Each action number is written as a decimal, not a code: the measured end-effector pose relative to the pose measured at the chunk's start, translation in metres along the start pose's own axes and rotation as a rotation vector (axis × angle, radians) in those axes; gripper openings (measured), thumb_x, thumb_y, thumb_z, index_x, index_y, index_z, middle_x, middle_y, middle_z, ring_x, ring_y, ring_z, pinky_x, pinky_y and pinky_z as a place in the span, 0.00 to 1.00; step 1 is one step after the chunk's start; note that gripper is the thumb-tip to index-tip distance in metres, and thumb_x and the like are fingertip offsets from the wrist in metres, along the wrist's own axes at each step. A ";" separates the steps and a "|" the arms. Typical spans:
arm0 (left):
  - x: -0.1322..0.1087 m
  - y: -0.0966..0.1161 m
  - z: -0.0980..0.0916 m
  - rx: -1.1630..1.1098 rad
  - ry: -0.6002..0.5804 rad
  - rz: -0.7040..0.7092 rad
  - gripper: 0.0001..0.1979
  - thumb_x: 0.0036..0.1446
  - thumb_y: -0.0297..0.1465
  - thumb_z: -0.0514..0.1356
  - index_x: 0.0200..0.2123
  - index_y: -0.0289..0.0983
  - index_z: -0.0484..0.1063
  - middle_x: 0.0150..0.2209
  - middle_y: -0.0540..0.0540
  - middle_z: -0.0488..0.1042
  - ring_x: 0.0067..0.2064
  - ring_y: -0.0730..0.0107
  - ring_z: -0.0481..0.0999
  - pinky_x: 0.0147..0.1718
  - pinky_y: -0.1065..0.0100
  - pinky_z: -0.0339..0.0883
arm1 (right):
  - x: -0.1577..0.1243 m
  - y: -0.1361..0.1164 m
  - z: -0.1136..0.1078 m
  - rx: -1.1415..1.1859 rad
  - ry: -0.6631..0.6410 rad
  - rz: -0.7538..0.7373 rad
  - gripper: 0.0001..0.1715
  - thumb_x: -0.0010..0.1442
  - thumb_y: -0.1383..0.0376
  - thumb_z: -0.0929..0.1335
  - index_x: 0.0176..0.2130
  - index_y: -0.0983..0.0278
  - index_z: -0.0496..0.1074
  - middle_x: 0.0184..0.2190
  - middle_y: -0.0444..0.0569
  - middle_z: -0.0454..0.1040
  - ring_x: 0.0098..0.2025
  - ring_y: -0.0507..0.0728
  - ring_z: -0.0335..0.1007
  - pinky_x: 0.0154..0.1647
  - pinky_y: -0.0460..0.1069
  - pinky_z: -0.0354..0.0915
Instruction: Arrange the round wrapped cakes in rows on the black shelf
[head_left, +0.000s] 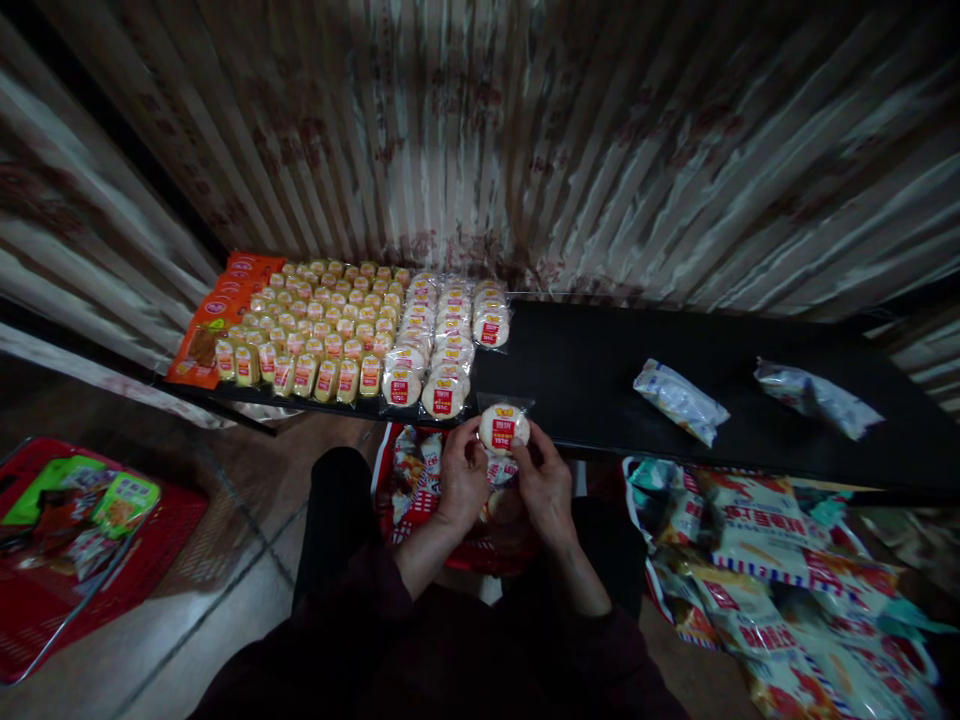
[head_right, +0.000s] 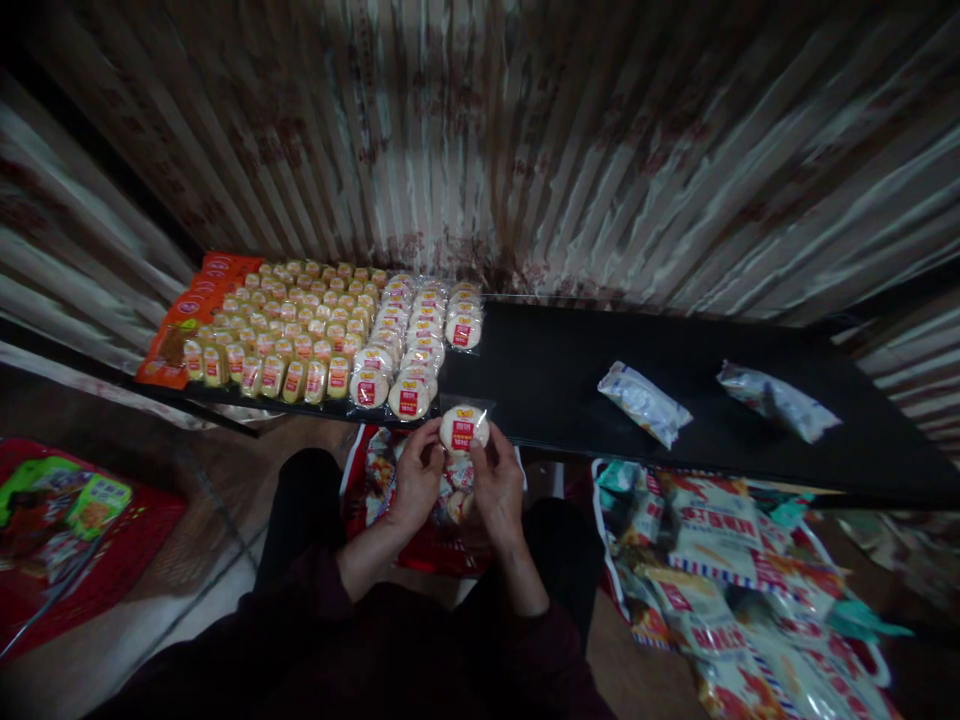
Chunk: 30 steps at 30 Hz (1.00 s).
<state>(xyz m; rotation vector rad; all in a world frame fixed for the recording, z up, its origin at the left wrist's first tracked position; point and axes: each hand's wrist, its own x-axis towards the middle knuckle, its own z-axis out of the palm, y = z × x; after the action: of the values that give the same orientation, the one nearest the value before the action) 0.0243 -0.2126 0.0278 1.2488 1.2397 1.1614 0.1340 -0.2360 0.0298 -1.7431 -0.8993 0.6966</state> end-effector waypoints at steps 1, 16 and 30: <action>0.002 0.002 0.000 0.028 0.004 0.015 0.19 0.54 0.22 0.51 0.48 0.37 0.68 0.48 0.43 0.71 0.49 0.66 0.71 0.51 0.59 0.65 | 0.002 0.000 0.000 -0.006 -0.006 -0.003 0.33 0.54 0.50 0.65 0.53 0.66 0.68 0.50 0.57 0.73 0.49 0.63 0.69 0.52 0.59 0.64; 0.036 0.027 0.014 0.267 -0.036 0.118 0.24 0.50 0.20 0.51 0.52 0.36 0.66 0.53 0.41 0.68 0.57 0.62 0.65 0.59 0.58 0.56 | 0.051 0.004 0.009 -0.019 0.022 -0.091 0.31 0.54 0.53 0.65 0.52 0.66 0.67 0.49 0.57 0.73 0.50 0.62 0.68 0.52 0.60 0.62; 0.064 0.023 0.037 0.353 -0.064 0.125 0.28 0.48 0.21 0.53 0.56 0.32 0.62 0.60 0.36 0.60 0.63 0.57 0.56 0.63 0.55 0.48 | 0.094 0.004 0.019 -0.055 0.009 -0.148 0.31 0.54 0.52 0.63 0.52 0.68 0.67 0.48 0.59 0.73 0.48 0.62 0.70 0.52 0.59 0.62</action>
<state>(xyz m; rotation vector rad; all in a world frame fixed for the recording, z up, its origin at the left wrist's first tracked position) 0.0633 -0.1493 0.0478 1.6318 1.3740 1.0088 0.1724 -0.1491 0.0163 -1.7064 -1.0385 0.5711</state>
